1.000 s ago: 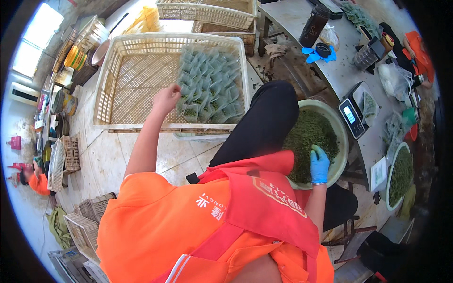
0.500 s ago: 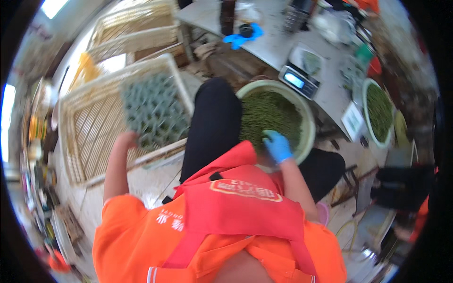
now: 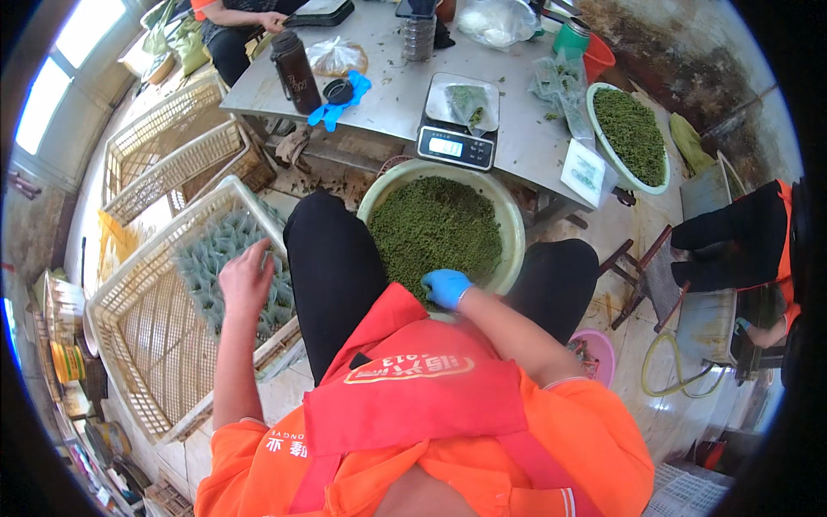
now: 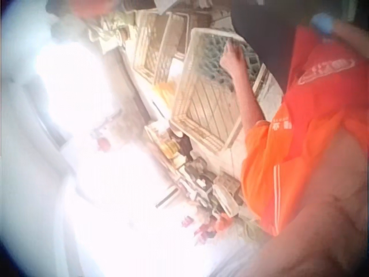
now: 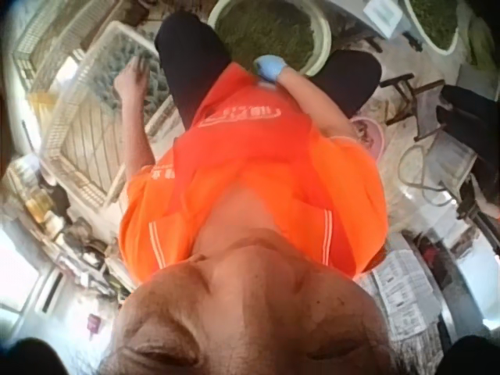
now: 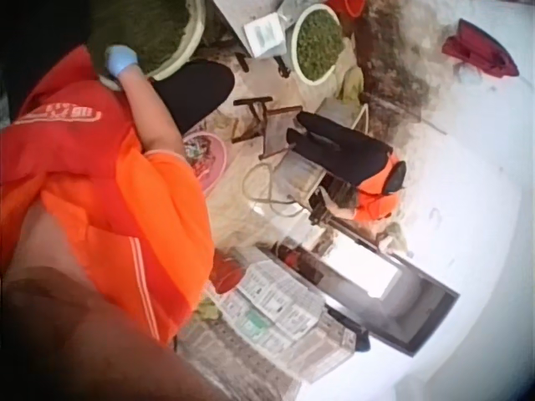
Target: The person scoops green material from a bowl on their lap into small plastic bags, weighs each bag on a digital scale, and places the filled bags into a nearby crate. The process is repeated continuously.
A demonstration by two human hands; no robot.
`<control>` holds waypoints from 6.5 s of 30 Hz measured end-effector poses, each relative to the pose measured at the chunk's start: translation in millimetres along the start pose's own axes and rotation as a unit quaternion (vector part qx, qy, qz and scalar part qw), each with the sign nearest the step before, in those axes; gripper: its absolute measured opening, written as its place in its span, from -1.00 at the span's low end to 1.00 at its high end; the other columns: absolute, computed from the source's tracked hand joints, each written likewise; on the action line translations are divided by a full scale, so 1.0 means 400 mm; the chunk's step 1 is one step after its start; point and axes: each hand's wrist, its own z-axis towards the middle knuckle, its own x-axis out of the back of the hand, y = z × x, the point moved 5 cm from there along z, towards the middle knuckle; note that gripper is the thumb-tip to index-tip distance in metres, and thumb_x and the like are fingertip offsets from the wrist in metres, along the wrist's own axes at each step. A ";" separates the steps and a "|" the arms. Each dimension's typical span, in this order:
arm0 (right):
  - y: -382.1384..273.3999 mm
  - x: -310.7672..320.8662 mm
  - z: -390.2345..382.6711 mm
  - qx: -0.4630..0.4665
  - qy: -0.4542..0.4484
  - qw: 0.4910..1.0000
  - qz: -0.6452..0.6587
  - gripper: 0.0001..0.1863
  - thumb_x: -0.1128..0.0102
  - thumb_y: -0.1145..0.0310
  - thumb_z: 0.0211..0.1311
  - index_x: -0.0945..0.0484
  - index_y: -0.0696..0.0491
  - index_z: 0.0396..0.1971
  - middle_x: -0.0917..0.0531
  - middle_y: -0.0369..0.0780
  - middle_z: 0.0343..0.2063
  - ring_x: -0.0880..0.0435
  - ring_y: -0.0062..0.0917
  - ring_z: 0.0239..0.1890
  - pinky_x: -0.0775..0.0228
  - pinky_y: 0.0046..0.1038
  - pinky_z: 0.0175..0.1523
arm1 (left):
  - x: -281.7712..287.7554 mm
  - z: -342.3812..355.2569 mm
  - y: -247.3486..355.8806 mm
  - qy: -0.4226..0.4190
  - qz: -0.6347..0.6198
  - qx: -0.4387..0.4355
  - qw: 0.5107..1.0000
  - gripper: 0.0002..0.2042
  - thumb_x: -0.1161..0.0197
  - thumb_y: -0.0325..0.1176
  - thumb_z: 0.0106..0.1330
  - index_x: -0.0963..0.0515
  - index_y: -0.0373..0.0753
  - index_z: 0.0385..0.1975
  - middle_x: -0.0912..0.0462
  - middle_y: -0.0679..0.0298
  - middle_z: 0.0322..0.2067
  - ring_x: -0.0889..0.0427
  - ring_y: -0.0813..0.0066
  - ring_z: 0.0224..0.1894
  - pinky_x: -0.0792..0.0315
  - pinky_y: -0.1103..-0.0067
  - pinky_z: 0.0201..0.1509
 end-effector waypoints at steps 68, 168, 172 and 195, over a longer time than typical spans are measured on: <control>0.021 0.360 -0.057 0.039 0.314 0.785 0.533 -0.77 -0.13 0.50 0.08 -0.52 0.07 -0.20 -0.56 -0.28 -0.49 -0.51 -0.72 -0.54 -0.39 -0.63 -0.41 | -0.394 0.187 0.479 -0.273 -0.643 0.025 0.715 -0.83 -0.14 -0.46 0.20 -0.50 -0.31 -0.23 -0.60 0.33 -0.48 -0.52 0.71 -0.52 -0.44 0.72 -0.47; 0.111 0.546 -0.015 -0.022 0.578 0.770 0.270 -0.63 0.01 0.51 0.08 -0.41 0.14 -0.04 -0.41 -0.06 -0.01 -0.52 -0.27 -0.16 -0.38 -0.39 -0.05 | -0.421 0.206 0.470 -0.298 -0.684 0.079 0.661 -0.78 -0.13 -0.44 0.23 -0.36 -0.35 -0.17 -0.57 0.19 -0.29 -0.54 0.64 -0.43 -0.46 0.70 -0.41; 0.093 0.578 0.028 -0.082 0.556 0.824 0.072 -0.59 0.03 0.41 0.08 -0.38 0.08 -0.01 -0.37 -0.06 0.05 -0.49 -0.17 -0.07 -0.36 -0.29 0.00 | -0.408 0.209 0.472 -0.300 -0.679 0.079 0.666 -0.76 -0.14 -0.43 0.22 -0.36 -0.36 -0.16 -0.57 0.19 -0.29 -0.54 0.64 -0.45 -0.47 0.69 -0.41; -0.063 -0.063 0.024 0.076 0.006 0.991 -0.108 -0.84 -0.03 0.38 -0.06 -0.58 0.00 -0.45 -0.60 -0.05 -0.50 -0.62 -0.20 -0.40 -0.45 -0.21 -0.34 | -0.398 0.225 0.417 -0.172 -0.717 0.118 0.665 -0.82 -0.02 -0.47 0.28 -0.34 -0.34 -0.15 -0.59 0.20 -0.40 -0.50 0.64 -0.57 -0.43 0.72 -0.50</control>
